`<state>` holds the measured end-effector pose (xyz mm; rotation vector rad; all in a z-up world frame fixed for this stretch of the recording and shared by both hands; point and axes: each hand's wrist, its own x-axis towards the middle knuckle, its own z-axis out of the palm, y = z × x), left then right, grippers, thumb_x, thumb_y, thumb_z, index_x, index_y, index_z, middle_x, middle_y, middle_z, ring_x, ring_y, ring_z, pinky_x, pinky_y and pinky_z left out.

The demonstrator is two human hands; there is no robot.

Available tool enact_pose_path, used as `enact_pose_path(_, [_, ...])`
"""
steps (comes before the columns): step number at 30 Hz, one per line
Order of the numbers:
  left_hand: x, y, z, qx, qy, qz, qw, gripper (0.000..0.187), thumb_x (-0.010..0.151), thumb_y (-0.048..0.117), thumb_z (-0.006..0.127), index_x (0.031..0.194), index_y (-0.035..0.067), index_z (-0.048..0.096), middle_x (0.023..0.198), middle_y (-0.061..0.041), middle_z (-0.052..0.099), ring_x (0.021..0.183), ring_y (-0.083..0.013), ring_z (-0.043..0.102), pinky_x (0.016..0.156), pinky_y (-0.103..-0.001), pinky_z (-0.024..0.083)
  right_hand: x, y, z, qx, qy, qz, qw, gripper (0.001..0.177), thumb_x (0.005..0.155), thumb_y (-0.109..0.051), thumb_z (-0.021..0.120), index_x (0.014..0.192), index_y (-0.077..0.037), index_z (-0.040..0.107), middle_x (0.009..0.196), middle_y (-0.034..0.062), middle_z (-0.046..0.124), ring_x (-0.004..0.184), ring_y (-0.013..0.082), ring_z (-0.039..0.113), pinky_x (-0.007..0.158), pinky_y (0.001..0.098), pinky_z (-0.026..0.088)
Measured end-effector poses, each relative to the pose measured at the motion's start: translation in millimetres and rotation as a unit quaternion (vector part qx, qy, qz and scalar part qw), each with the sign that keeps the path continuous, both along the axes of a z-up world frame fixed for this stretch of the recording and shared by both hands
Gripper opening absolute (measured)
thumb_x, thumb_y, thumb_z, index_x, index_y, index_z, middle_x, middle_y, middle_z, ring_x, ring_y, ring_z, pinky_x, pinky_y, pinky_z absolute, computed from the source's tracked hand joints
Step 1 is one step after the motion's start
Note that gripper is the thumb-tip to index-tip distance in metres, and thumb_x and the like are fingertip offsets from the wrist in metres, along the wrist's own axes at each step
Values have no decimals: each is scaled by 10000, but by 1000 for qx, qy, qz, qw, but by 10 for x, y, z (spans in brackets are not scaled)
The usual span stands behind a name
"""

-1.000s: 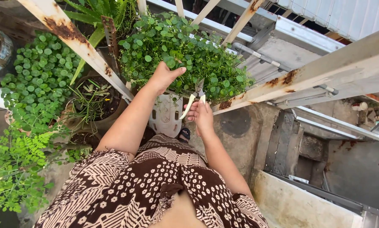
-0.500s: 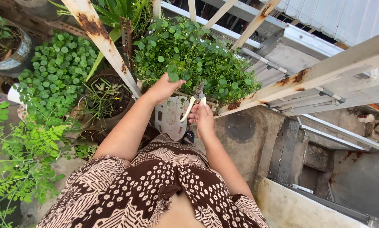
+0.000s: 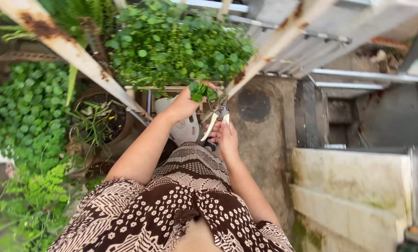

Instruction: Using garden shears to cut and harvest small leafy green plants from pots on a balcony.

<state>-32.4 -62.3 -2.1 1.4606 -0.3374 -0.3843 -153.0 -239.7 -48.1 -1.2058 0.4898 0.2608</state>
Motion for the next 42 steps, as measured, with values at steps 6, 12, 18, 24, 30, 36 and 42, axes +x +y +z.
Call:
enact_pose_path(6, [-287, -607, 135, -1, -22, -87, 996, 370, 905, -113, 562, 1213, 76, 644, 1213, -14, 630, 1138, -130, 579, 981, -286, 476, -505, -386, -4, -15, -17, -108, 994, 336, 1114, -330, 333, 1040, -66, 528, 1026, 174, 756, 761, 174, 688, 664, 291, 517])
enact_pose_path(12, [-513, -1109, 271, 34, -23, -150, 988, 336, 952, -82, 555, 1240, 76, 627, 1178, -41, 656, 1128, -152, 609, 1002, -302, 483, -825, -840, 139, -11, -69, -184, 980, 317, 1106, -315, 342, 1019, -67, 519, 1034, 199, 757, 783, 208, 721, 671, 306, 509])
enact_pose_path(18, [-845, -1806, 327, -24, -32, -192, 981, 325, 952, -88, 556, 1237, 61, 602, 1147, -42, 646, 1037, -150, 658, 933, -323, 548, -1312, -1377, 338, 2, -119, -233, 965, 307, 1110, -311, 373, 1017, -66, 533, 1068, 196, 751, 821, 210, 729, 705, 308, 514])
enact_pose_path(24, [-1512, -2802, 309, -61, 0, -237, 970, 284, 988, -82, 498, 1227, 48, 576, 1121, -53, 657, 987, -146, 661, 899, -313, 553, -2142, -2106, 466, -32, -137, -281, 949, 253, 1107, -281, 421, 1034, -68, 536, 1079, 193, 748, 841, 210, 730, 714, 302, 504])
enact_pose_path(30, [-2312, -3700, 247, -47, -32, -296, 954, 304, 936, -111, 507, 1194, 33, 577, 1095, -51, 655, 995, -151, 664, 888, -316, 556, -3068, -2762, 465, -62, -121, -357, 924, 262, 1111, -281, 413, 1034, -64, 538, 1069, 186, 754, 829, 202, 733, 691, 300, 505])
enact_pose_path(36, [-3059, -4513, 237, -48, -70, -363, 928, 225, 992, -81, 498, 1166, 36, 580, 1056, -47, 651, 964, -146, 640, 889, -318, 542, -3945, -3281, 513, -95, -110, -418, 897, 254, 1112, -266, 425, 1038, -61, 557, 1075, 184, 765, 828, 196, 739, 696, 287, 511])
enact_pose_path(42, [-3814, -5308, 283, -31, -45, -436, 898, 210, 974, -64, 504, 1134, 44, 587, 1009, -29, 660, 942, -141, 633, 865, -312, 529, -4753, -3688, 577, -109, -108, -497, 854, 247, 1103, -271, 428, 1038, -68, 552, 1059, 177, 761, 809, 187, 740, 669, 280, 516])
